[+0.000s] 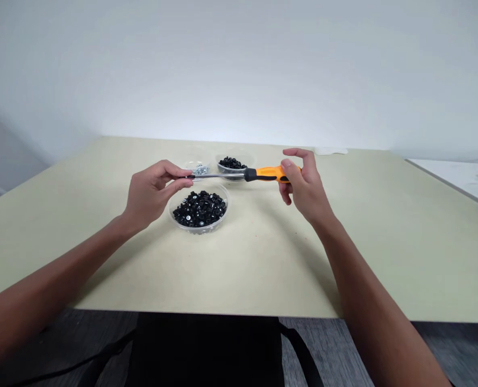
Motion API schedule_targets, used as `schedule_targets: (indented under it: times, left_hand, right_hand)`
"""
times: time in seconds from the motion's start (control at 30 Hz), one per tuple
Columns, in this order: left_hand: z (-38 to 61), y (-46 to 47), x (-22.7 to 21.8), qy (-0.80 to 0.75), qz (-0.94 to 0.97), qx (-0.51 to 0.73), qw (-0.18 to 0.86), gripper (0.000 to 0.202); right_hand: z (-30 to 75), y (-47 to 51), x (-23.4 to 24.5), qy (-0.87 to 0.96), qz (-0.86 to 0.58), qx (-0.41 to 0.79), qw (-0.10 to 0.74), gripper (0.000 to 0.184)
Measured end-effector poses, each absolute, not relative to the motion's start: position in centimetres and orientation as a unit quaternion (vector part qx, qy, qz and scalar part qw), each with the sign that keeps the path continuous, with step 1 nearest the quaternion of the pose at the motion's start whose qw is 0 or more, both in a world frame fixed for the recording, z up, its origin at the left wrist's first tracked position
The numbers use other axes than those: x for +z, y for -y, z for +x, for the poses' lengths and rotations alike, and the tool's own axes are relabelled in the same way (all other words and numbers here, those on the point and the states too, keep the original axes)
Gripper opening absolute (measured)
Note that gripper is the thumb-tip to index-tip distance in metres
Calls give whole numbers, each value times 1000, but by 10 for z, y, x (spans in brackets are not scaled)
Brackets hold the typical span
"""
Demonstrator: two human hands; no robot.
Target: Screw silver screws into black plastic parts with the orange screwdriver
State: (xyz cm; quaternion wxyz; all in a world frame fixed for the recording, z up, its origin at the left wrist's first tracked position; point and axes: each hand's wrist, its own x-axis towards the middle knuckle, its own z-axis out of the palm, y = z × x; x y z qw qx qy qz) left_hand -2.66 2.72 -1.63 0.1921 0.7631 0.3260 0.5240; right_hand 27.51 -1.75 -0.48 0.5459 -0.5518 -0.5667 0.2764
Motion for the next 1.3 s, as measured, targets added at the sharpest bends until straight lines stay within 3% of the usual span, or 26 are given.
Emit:
schedule_targets:
  times: [0.2,0.37,0.6,0.73,0.87,1.03,1.3]
  left_hand:
    - [-26,-27,-19,-322,767,523,187,7]
    - [-27,-27,-21,-321,773,515,185,7]
    - [-26,-26,-21,-345,765,510,187,6]
    - [-25,-25,-20,-353,761,509,191,8]
    - [-25,-24,-18,-357,757,512,192,6]
    - [-25,-24,-18,-358,751,521,189,4]
    - [-23,-23,-19,-364,749,516,202,3]
  right_hand:
    - [278,18,-3,588,-488,348,543,41]
    - [272,19,-2,558,-560,264,553,23]
    - [276,18,-1,581,-504,347,536,40]
    - [273,20,-1,573,-557,283,530,27]
    - [273,20,-2,580,-555,300,515,29]
    - [279,17,-3,593,-494,342,536,45]
    - [273,19,-3,561,-572,274,532,31]
